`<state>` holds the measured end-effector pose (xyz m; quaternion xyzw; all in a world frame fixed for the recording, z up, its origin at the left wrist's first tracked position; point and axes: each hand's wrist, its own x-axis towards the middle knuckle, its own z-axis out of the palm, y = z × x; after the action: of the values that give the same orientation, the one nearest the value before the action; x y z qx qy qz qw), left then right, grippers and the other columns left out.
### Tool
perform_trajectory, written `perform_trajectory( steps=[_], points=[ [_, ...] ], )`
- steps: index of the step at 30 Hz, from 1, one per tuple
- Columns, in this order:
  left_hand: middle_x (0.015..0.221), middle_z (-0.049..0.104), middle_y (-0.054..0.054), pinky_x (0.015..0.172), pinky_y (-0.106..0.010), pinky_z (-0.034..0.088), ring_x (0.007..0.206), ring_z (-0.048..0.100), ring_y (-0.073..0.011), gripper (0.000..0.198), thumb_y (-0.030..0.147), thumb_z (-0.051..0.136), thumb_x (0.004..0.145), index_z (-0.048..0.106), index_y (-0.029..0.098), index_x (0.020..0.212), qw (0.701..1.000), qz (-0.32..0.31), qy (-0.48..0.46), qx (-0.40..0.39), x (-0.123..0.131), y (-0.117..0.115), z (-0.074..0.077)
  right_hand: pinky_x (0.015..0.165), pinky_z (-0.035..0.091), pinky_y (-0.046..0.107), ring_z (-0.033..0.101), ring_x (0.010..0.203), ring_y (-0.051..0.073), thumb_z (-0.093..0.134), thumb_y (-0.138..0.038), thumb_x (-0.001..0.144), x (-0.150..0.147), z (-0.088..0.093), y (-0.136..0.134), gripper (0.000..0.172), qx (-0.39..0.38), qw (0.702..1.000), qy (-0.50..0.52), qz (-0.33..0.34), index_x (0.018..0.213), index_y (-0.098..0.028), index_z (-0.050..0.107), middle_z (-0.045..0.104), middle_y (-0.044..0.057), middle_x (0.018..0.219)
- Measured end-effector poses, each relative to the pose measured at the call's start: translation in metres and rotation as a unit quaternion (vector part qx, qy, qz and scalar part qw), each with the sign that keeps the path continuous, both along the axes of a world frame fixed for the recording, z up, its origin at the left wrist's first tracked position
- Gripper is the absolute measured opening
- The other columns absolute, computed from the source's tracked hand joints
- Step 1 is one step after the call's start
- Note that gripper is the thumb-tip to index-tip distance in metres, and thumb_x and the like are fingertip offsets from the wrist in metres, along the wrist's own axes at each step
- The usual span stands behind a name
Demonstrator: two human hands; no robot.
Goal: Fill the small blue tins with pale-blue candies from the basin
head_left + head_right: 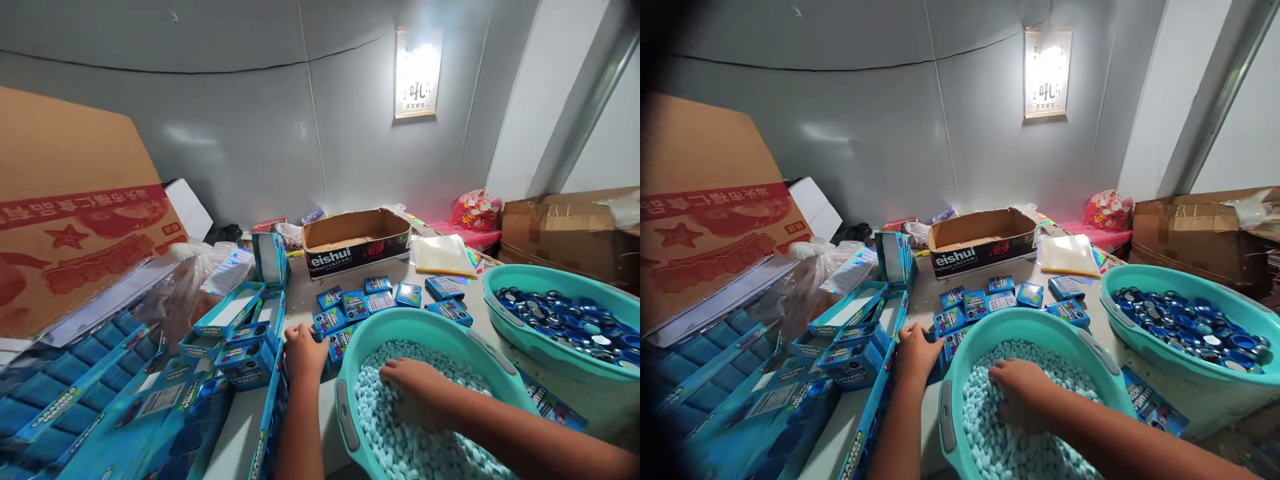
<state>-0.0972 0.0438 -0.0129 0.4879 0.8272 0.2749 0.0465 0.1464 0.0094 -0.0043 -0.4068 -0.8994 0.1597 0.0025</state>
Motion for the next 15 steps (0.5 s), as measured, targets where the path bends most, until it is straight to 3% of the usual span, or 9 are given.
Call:
perform_trajectory(
  steps=[2,4,5,7,9,12,15],
  points=[
    [0.124,0.047,-0.015,0.095,-0.038,0.048,0.108,0.059,-0.0288,0.035,0.033,0.077,0.074,0.053,0.017,0.094,0.998,-0.009,0.009,0.065,0.01,-0.012,0.024,0.07,0.043,0.032,0.064,0.087,0.026,0.054,-0.013,0.072,0.005,0.001,0.01,0.026,-0.002,0.999,0.02,-0.046,0.094,-0.019,0.066,0.069,0.009,0.097],
    [0.138,0.039,-0.014,0.108,-0.036,0.039,0.131,0.044,-0.026,0.046,0.04,0.073,0.08,0.047,0.019,0.111,0.988,-0.026,0.021,0.152,0.028,-0.026,0.045,0.07,0.042,0.032,0.064,0.086,0.024,0.051,-0.01,0.075,0.01,0.004,0.019,0.027,-0.001,0.996,0.035,-0.087,0.095,-0.019,0.066,0.069,0.009,0.096],
    [0.139,0.039,-0.014,0.11,-0.038,0.037,0.134,0.04,-0.0269,0.053,0.04,0.077,0.077,0.046,0.019,0.116,0.965,-0.065,0.01,0.255,0.04,-0.033,0.052,0.071,0.042,0.032,0.063,0.087,0.024,0.051,-0.011,0.077,0.013,0.005,0.023,0.027,0.0,0.994,0.042,-0.103,0.098,-0.018,0.066,0.069,0.009,0.097],
    [0.14,0.042,-0.012,0.112,-0.039,0.036,0.135,0.04,-0.0264,0.064,0.043,0.08,0.074,0.045,0.021,0.122,0.923,-0.162,-0.032,0.347,0.064,-0.044,0.057,0.077,0.043,0.033,0.062,0.092,0.025,0.051,-0.017,0.082,0.018,0.005,0.031,0.027,-0.002,0.989,0.06,-0.133,0.105,-0.017,0.065,0.067,0.011,0.104],
    [0.13,0.055,-0.009,0.108,-0.04,0.039,0.126,0.05,-0.025,0.073,0.043,0.084,0.07,0.045,0.023,0.128,0.91,-0.219,-0.13,0.328,0.084,-0.049,0.051,0.087,0.042,0.038,0.059,0.102,0.028,0.05,-0.023,0.087,0.023,0.0,0.038,0.029,-0.021,0.986,0.078,-0.146,0.111,-0.014,0.063,0.063,0.015,0.112],
    [0.111,0.066,-0.005,0.096,-0.038,0.047,0.105,0.061,-0.0213,0.077,0.032,0.084,0.07,0.043,0.024,0.135,0.908,-0.228,-0.296,0.19,0.096,-0.049,0.031,0.099,0.038,0.046,0.054,0.117,0.034,0.051,-0.026,0.088,0.03,-0.012,0.044,0.036,-0.095,0.982,0.095,-0.134,0.119,-0.01,0.061,0.06,0.02,0.123],
    [0.113,0.067,-0.006,0.094,-0.037,0.048,0.103,0.062,-0.0206,0.065,0.022,0.076,0.075,0.047,0.021,0.133,0.903,-0.256,-0.334,0.089,0.089,-0.047,0.019,0.104,0.038,0.042,0.054,0.121,0.03,0.051,-0.036,0.092,0.035,-0.021,0.043,0.042,-0.173,0.971,0.121,-0.114,0.125,-0.013,0.061,0.06,0.015,0.131]
  ],
)
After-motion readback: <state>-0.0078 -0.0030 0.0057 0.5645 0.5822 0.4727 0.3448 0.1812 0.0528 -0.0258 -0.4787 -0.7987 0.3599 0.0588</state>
